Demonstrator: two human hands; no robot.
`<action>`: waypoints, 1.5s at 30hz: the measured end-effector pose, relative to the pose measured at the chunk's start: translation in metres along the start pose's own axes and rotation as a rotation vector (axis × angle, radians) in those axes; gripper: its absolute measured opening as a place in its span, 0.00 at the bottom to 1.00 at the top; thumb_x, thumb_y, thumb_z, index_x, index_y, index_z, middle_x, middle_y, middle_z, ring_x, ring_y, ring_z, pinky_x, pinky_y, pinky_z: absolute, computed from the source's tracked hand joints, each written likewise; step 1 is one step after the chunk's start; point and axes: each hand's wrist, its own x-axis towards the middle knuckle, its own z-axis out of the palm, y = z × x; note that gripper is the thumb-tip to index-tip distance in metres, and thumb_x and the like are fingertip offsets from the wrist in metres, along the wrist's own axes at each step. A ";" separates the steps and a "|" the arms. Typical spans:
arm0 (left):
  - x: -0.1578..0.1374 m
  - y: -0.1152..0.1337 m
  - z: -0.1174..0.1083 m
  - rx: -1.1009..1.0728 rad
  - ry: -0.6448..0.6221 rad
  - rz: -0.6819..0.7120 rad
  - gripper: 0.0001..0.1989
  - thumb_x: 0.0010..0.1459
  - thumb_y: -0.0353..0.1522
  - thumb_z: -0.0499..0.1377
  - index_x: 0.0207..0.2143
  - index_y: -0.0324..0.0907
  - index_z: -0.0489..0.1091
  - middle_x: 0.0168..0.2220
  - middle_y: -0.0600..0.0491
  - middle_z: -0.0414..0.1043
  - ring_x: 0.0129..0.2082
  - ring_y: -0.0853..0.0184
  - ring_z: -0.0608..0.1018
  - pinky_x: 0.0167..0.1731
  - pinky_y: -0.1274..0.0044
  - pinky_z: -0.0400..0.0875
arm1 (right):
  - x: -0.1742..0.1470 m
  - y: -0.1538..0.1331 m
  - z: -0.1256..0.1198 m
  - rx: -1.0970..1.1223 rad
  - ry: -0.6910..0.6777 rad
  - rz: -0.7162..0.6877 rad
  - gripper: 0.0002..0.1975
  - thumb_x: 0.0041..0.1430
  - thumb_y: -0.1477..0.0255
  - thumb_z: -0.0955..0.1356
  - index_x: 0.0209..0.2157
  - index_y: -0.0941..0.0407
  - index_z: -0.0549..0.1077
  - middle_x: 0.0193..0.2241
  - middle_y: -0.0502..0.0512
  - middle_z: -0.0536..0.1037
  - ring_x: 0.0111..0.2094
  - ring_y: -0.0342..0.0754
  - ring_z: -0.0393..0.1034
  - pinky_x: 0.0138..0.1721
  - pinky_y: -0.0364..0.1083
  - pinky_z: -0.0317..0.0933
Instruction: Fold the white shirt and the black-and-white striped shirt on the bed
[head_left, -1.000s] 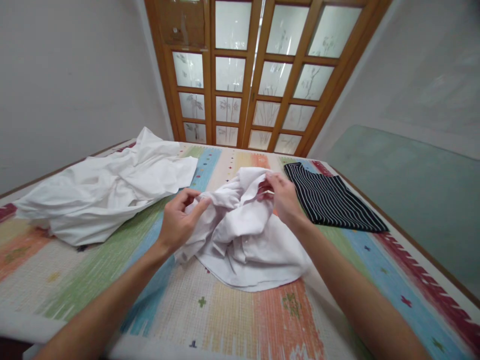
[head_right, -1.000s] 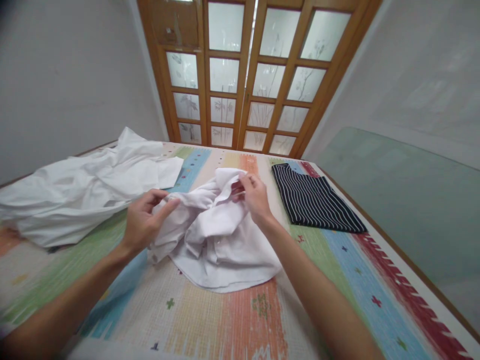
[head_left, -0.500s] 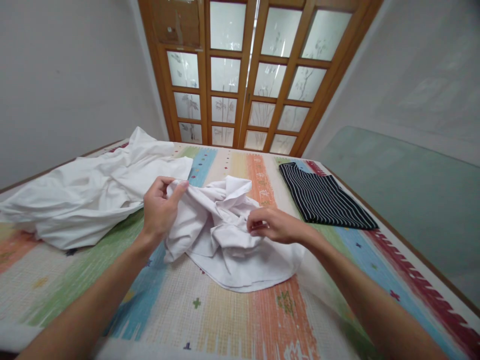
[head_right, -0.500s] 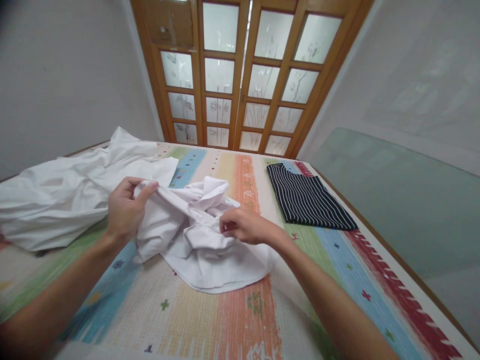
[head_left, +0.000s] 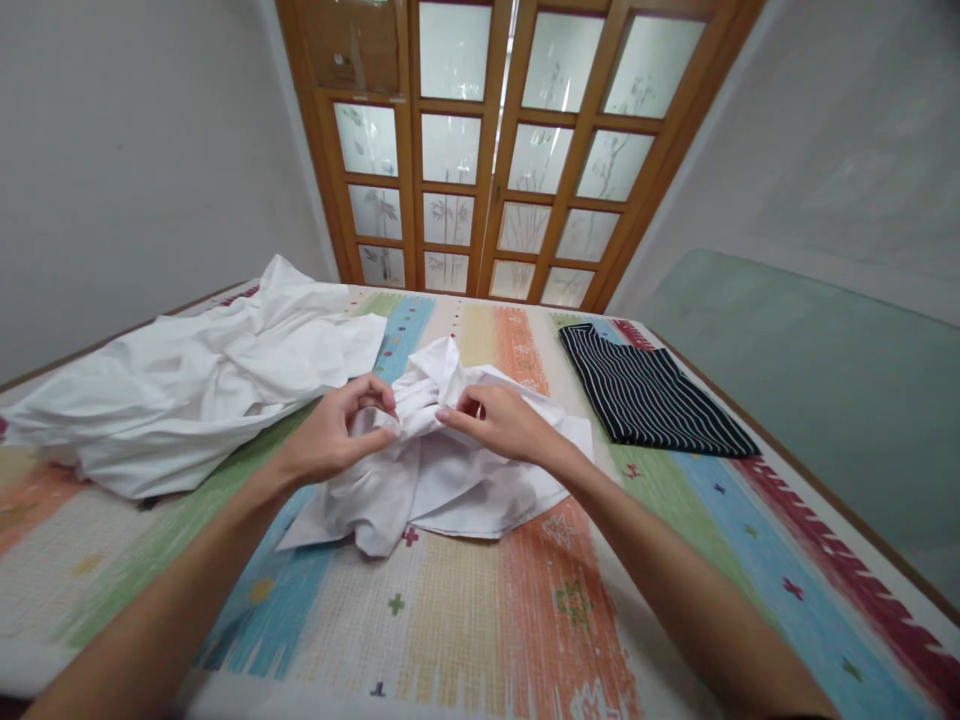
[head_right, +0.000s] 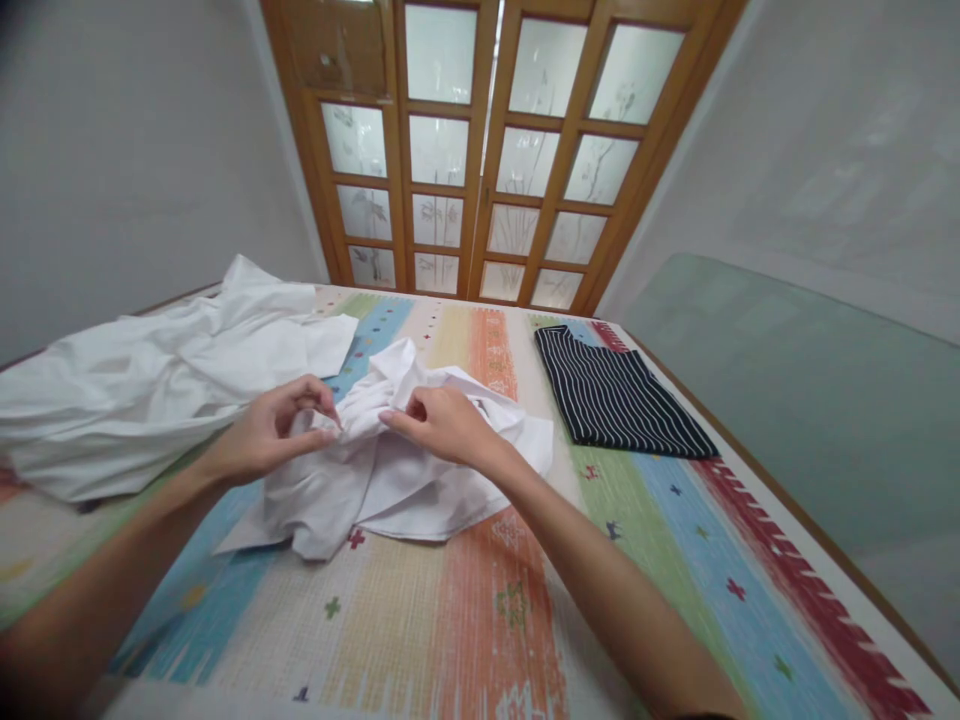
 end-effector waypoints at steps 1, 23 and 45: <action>-0.001 0.004 0.000 0.018 -0.065 0.003 0.16 0.49 0.38 0.63 0.37 0.41 0.64 0.29 0.55 0.71 0.29 0.68 0.73 0.30 0.78 0.65 | 0.004 -0.002 0.008 0.010 0.018 0.030 0.17 0.60 0.59 0.67 0.26 0.58 0.72 0.24 0.51 0.74 0.25 0.42 0.63 0.27 0.42 0.51; 0.024 0.001 0.065 0.144 -0.133 0.080 0.10 0.57 0.36 0.56 0.31 0.42 0.75 0.25 0.53 0.74 0.24 0.68 0.70 0.27 0.76 0.61 | -0.011 0.022 0.023 0.803 -0.126 0.194 0.04 0.49 0.72 0.64 0.23 0.57 0.66 0.18 0.44 0.65 0.20 0.39 0.56 0.22 0.39 0.49; 0.010 -0.012 0.075 -0.101 -0.009 -0.086 0.12 0.55 0.39 0.55 0.30 0.41 0.75 0.30 0.51 0.76 0.31 0.63 0.74 0.35 0.72 0.67 | -0.022 0.013 0.051 0.053 0.158 -0.051 0.09 0.56 0.72 0.63 0.23 0.55 0.60 0.20 0.47 0.66 0.23 0.43 0.58 0.28 0.43 0.48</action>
